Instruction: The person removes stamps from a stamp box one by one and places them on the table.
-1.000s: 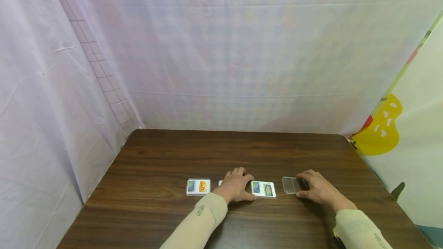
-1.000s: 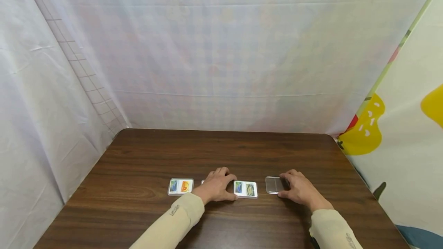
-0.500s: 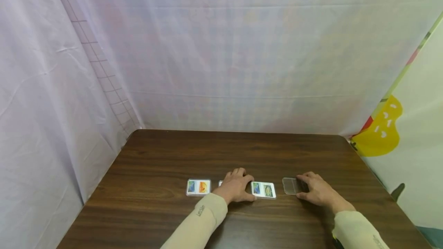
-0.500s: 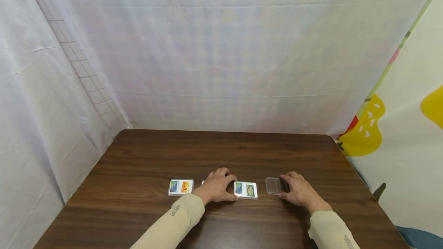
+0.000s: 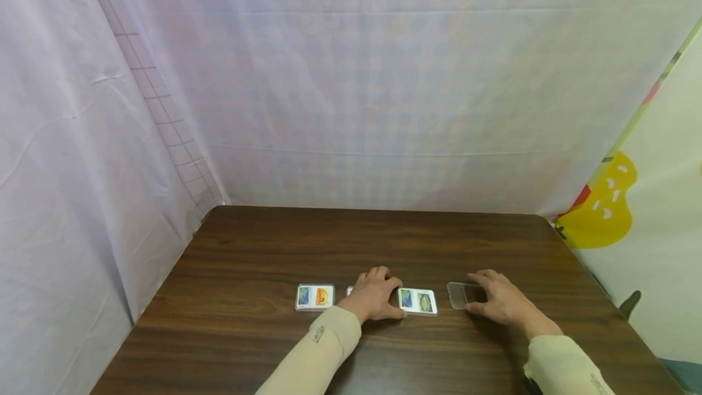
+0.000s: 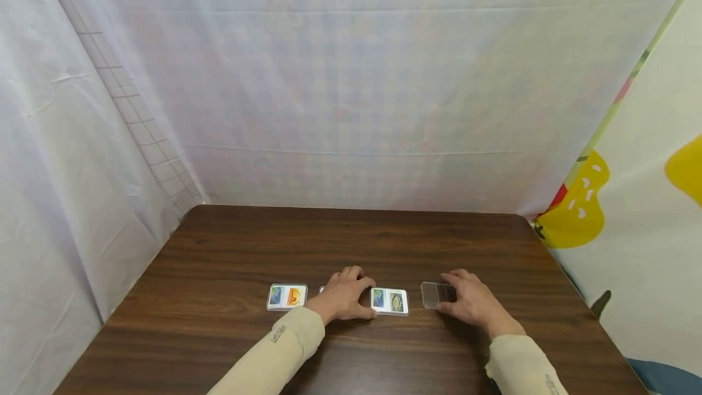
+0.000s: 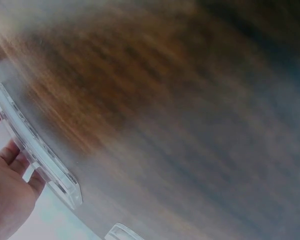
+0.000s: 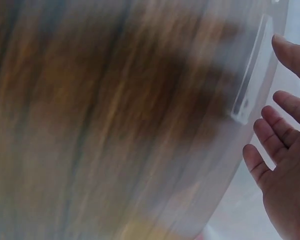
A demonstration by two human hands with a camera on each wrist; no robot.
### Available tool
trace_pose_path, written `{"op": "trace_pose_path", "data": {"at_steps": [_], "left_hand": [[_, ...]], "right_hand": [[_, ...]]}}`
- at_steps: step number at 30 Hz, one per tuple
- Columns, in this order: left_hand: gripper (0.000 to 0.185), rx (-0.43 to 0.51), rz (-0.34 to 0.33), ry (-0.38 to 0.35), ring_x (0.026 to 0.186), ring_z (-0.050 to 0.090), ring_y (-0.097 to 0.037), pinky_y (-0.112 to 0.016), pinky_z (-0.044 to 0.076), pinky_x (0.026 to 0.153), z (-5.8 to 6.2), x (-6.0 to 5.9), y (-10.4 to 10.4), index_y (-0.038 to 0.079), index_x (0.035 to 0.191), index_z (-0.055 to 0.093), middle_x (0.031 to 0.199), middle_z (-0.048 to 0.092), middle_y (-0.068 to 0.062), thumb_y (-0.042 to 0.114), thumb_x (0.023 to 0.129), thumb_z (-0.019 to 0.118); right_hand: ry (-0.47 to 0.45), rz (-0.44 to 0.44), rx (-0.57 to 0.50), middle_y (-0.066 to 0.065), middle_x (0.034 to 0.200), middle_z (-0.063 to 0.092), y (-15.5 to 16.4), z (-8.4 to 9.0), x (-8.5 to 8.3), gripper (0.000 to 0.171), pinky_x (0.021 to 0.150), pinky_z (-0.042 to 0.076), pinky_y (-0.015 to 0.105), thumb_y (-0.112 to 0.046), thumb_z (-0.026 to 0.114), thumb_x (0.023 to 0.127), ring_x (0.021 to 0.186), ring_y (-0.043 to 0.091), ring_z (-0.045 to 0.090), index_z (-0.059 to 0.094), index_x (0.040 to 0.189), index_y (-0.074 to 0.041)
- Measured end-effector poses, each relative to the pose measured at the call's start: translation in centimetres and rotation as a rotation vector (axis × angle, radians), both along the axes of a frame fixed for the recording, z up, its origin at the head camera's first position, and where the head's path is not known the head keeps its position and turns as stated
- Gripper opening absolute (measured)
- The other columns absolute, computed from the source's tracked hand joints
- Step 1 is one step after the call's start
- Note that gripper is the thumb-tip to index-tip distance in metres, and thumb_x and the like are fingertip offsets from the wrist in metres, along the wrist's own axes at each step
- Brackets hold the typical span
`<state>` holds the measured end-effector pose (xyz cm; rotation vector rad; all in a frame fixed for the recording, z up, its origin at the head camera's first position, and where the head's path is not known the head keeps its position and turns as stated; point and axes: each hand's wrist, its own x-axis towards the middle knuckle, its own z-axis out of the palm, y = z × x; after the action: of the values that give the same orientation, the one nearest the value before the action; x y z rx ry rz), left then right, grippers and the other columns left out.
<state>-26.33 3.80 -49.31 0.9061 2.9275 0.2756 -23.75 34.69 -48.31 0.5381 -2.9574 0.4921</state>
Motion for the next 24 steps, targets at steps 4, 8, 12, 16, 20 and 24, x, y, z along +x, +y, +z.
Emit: {"op": "trace_pose_path", "data": {"at_steps": [4,8,12,16,20,24], "left_hand": [[0.062,0.003,0.001,-0.003,0.124,0.043,-0.019,-0.037,0.037,0.100,0.0,0.0,0.0,0.029,0.134,0.058,0.130,0.047,-0.001,0.061,0.082,0.071],[0.062,0.006,0.000,0.002,0.124,0.043,-0.019,-0.036,0.037,0.100,-0.2,-0.1,0.0,0.029,0.134,0.058,0.130,0.047,-0.001,0.061,0.082,0.071],[0.062,0.006,-0.002,0.005,0.124,0.043,-0.019,-0.036,0.037,0.100,-0.3,-0.2,0.0,0.029,0.134,0.058,0.130,0.047,-0.001,0.061,0.082,0.071],[0.062,0.013,-0.004,0.007,0.125,0.043,-0.019,-0.037,0.036,0.101,-0.3,-0.3,0.0,0.029,0.133,0.058,0.131,0.047,-0.001,0.061,0.081,0.071],[0.061,0.014,-0.008,0.006,0.125,0.043,-0.020,-0.037,0.036,0.102,-0.4,-0.2,0.0,0.030,0.132,0.059,0.131,0.047,-0.001,0.061,0.082,0.071],[0.061,0.017,-0.010,0.012,0.125,0.043,-0.020,-0.037,0.037,0.101,-0.2,-0.2,-0.1,0.028,0.132,0.059,0.131,0.048,-0.002,0.061,0.082,0.071]], "right_hand": [[0.016,0.010,-0.027,0.027,0.122,0.056,-0.9,0.4,0.0,0.066,0.091,0.044,0.062,-0.031,0.082,0.078,0.113,0.049,0.053,0.060,0.127,0.007],[0.009,0.015,-0.062,0.025,0.122,0.057,-1.8,0.5,-0.1,0.061,0.090,0.045,0.062,-0.030,0.079,0.081,0.113,0.048,0.053,0.060,0.127,0.005],[-0.010,0.006,-0.096,0.022,0.122,0.058,-2.8,0.5,-0.1,0.056,0.090,0.045,0.061,-0.028,0.077,0.084,0.114,0.046,0.053,0.060,0.129,0.002],[0.008,-0.010,-0.129,0.018,0.120,0.060,-3.7,0.4,0.0,0.052,0.091,0.045,0.059,-0.027,0.076,0.086,0.114,0.043,0.054,0.061,0.127,0.001],[0.013,-0.026,-0.181,0.019,0.119,0.061,-4.8,0.4,0.2,0.048,0.091,0.045,0.058,-0.025,0.074,0.088,0.112,0.042,0.055,0.061,0.126,0.001],[0.011,-0.049,-0.242,0.020,0.121,0.061,-6.0,0.5,0.4,0.045,0.090,0.046,0.058,-0.024,0.072,0.090,0.110,0.041,0.057,0.062,0.126,0.001]]}}
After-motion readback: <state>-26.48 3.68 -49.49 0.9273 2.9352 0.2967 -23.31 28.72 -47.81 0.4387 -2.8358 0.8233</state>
